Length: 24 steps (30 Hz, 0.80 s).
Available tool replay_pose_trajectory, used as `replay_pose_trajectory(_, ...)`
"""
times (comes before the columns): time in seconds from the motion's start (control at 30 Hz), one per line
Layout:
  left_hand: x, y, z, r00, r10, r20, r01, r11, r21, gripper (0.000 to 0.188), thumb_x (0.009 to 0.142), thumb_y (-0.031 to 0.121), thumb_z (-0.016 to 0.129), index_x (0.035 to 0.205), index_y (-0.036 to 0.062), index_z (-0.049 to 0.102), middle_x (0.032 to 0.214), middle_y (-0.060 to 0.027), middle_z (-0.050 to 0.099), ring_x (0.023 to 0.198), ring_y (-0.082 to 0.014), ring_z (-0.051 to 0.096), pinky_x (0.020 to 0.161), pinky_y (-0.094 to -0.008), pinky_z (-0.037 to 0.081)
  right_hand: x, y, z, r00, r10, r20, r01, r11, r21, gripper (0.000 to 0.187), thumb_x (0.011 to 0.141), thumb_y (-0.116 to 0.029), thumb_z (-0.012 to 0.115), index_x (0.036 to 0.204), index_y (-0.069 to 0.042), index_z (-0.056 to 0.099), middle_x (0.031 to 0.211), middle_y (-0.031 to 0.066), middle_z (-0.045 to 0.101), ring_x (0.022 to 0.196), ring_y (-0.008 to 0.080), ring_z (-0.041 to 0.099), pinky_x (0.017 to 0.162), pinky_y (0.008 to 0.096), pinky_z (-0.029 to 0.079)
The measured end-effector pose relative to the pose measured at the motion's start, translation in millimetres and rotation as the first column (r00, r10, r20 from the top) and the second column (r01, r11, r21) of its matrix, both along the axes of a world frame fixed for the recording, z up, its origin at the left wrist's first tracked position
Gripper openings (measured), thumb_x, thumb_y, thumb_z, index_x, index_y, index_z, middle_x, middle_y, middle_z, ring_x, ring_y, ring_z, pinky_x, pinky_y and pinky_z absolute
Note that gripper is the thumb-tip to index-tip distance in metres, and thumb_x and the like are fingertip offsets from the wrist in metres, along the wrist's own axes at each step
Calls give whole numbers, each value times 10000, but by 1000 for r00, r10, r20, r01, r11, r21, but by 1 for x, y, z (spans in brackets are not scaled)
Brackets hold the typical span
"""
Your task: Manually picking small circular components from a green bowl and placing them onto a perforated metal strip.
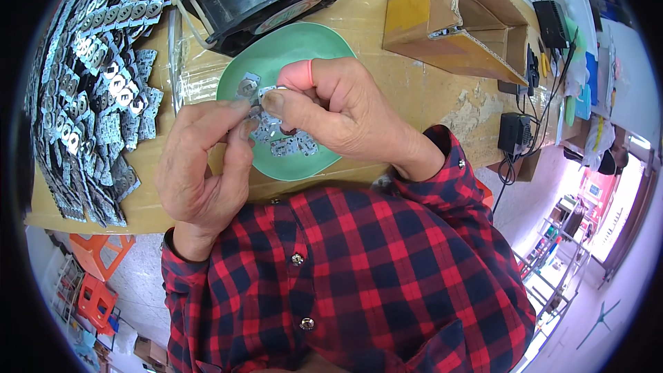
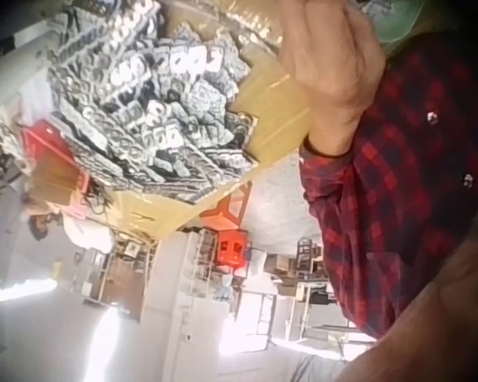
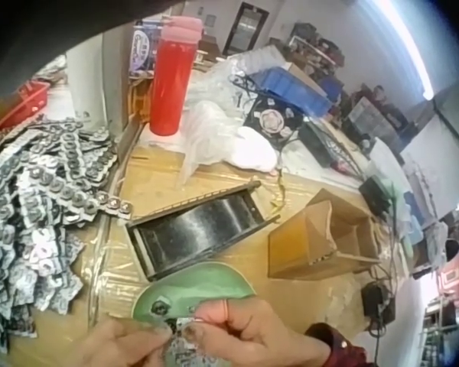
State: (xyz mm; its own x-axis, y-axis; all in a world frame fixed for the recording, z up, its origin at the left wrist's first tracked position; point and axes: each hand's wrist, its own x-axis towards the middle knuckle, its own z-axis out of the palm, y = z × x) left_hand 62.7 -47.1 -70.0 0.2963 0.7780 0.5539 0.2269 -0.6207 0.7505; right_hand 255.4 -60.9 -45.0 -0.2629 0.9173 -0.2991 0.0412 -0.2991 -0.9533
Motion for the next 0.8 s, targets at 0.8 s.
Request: replay_pose_trajectory(0.8,1,3,-1,999,29,24,-31,997,76,328,649,-163,644,946,-23,650,790,-145,651,654,-245,648,550,-300,502,1,0,-2,1000,12,-20,-11,999,44,213,965,-163,577,820,-9,597,617,-23,512,460,7,381,399,196,277)
